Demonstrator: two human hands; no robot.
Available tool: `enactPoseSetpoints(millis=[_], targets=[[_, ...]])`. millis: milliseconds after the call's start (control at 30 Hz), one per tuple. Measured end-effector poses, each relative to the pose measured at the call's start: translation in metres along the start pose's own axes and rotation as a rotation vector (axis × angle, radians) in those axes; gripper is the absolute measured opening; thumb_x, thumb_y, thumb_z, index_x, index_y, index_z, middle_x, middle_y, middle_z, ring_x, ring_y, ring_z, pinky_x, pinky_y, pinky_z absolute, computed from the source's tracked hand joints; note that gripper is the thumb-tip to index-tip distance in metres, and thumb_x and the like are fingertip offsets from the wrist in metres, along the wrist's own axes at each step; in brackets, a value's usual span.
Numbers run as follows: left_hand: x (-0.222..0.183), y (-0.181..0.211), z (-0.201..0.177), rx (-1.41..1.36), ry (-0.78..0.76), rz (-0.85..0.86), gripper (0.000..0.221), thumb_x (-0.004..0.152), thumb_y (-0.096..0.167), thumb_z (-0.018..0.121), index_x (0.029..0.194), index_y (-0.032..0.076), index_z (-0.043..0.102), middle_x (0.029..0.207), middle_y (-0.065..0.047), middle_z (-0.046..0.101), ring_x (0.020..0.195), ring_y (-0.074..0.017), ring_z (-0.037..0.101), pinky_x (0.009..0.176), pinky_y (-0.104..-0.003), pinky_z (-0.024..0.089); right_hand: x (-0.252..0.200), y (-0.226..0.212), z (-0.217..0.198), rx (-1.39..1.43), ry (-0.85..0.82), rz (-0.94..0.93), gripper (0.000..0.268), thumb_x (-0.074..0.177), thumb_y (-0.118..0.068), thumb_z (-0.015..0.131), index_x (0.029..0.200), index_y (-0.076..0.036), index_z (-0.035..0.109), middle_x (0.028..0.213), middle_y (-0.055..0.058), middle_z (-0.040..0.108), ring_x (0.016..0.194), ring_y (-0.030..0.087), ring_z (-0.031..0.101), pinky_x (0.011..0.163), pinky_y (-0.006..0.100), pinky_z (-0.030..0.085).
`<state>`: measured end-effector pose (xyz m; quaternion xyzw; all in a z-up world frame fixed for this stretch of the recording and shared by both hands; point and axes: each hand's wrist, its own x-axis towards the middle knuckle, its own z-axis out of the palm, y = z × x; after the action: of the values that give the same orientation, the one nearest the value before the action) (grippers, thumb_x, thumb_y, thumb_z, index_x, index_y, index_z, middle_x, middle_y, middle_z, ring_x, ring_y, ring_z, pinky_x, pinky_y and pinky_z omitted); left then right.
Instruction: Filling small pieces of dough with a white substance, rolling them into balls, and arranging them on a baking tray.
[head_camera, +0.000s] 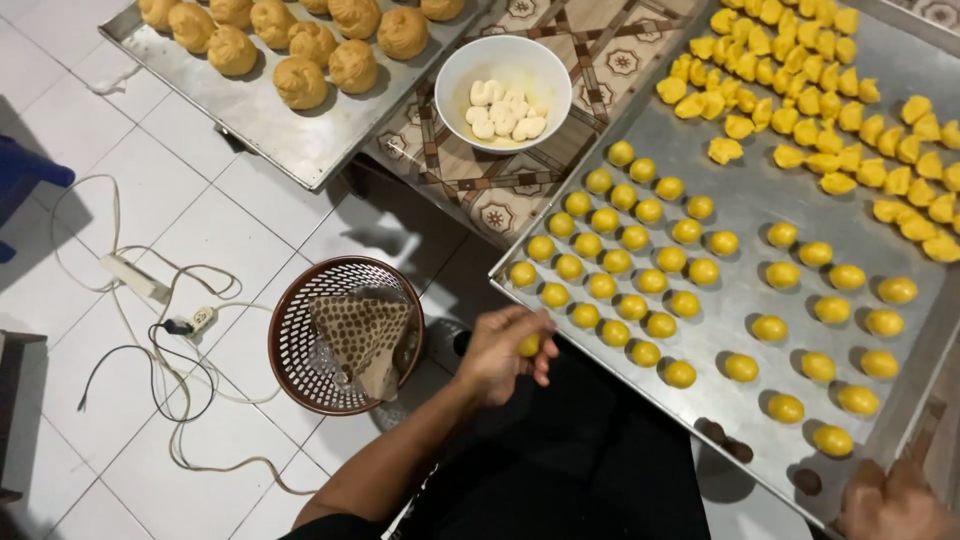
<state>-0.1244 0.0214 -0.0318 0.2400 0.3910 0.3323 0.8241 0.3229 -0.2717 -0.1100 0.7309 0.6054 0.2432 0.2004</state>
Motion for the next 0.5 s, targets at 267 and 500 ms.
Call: enactPoseSetpoints(millis=[267, 500], targets=[[0.110, 0.092, -0.018, -0.271, 0.138, 0.389, 0.034, 0.098, 0.018, 0.062, 0.117, 0.002, 0.040, 0.086, -0.017, 0.061, 0.068, -0.0193, 0.066, 0.057, -0.030, 0.058, 0.034, -0.014, -0.069, -0.306, -0.259, -0.075, 0.008, 0.105, -0.030, 0.068, 0.109, -0.022, 0.068, 0.085, 0.000, 0.062, 0.060, 0.003, 0.055, 0.070, 0.015, 0.052], [0.183, 0.100, -0.010, -0.403, 0.170, 0.393, 0.041, 0.098, 0.010, 0.055, 0.130, -0.013, 0.042, 0.110, -0.029, 0.056, 0.092, -0.0327, 0.062, 0.081, -0.042, 0.061, 0.028, -0.014, -0.053, -0.351, -0.325, -0.029, 0.010, 0.109, -0.034, 0.063, 0.116, -0.028, 0.067, 0.091, -0.007, 0.061, 0.064, -0.003, 0.054, 0.071, 0.010, 0.051]])
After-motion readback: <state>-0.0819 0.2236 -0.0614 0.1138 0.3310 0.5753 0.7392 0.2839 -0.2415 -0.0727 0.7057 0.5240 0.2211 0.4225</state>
